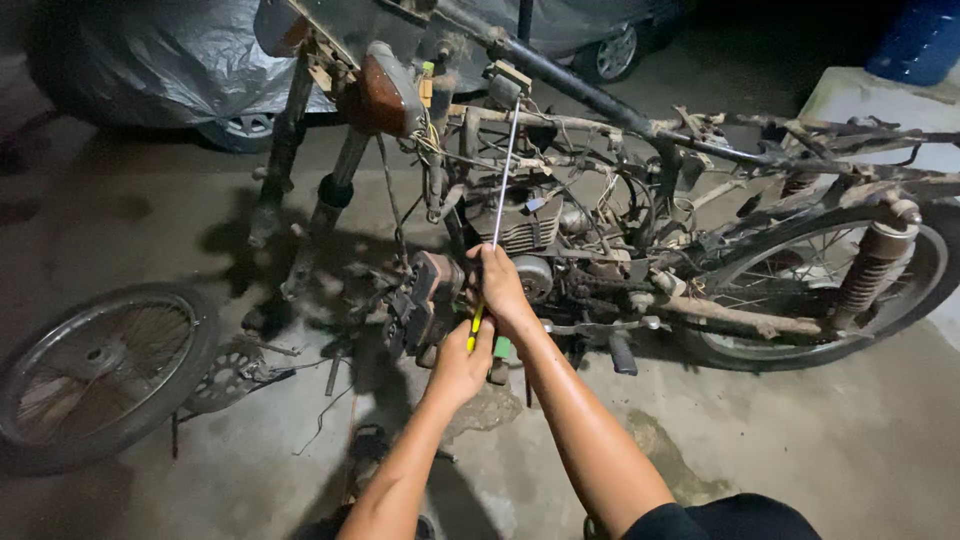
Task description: Repair or disassemble a motorcycle frame using a screwdriver and scissors to manage wires and components
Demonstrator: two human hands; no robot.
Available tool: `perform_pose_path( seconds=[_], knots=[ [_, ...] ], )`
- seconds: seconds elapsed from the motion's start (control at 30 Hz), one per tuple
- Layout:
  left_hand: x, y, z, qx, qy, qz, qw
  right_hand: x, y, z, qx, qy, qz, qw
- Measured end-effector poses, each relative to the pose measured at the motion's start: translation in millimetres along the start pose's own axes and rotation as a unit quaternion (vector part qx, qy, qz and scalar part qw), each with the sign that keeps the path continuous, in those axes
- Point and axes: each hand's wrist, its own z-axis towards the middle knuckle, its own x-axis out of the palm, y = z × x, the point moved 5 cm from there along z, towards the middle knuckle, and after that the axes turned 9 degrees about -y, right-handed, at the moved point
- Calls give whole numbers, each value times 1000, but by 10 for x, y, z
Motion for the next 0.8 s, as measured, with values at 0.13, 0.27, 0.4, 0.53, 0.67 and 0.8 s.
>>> perform_pose_path(
  seconds=[0.13, 0.27, 0.4, 0.53, 0.67, 0.8],
  knots=[
    [9, 28, 16, -4, -2, 6, 1000, 13, 150, -142, -5, 3, -10, 1000],
    [-42, -57, -56, -23, 2, 22, 1000, -47, 7, 31, -32, 13, -60, 998],
    [-4, 76, 5, -19, 10, 34, 999, 33, 314, -249, 5, 5, -34, 999],
    [-65, 10, -38, 12, -41, 73, 996, 71, 578, 291, 34, 12, 33, 999],
    [-83, -78, -99, 32, -68, 120, 990, 11, 804, 1424, 14, -49, 9, 999],
    [-12, -39, -69, 86, -57, 142, 984, -158, 1193, 1776, -111, -128, -308, 936]
  ],
)
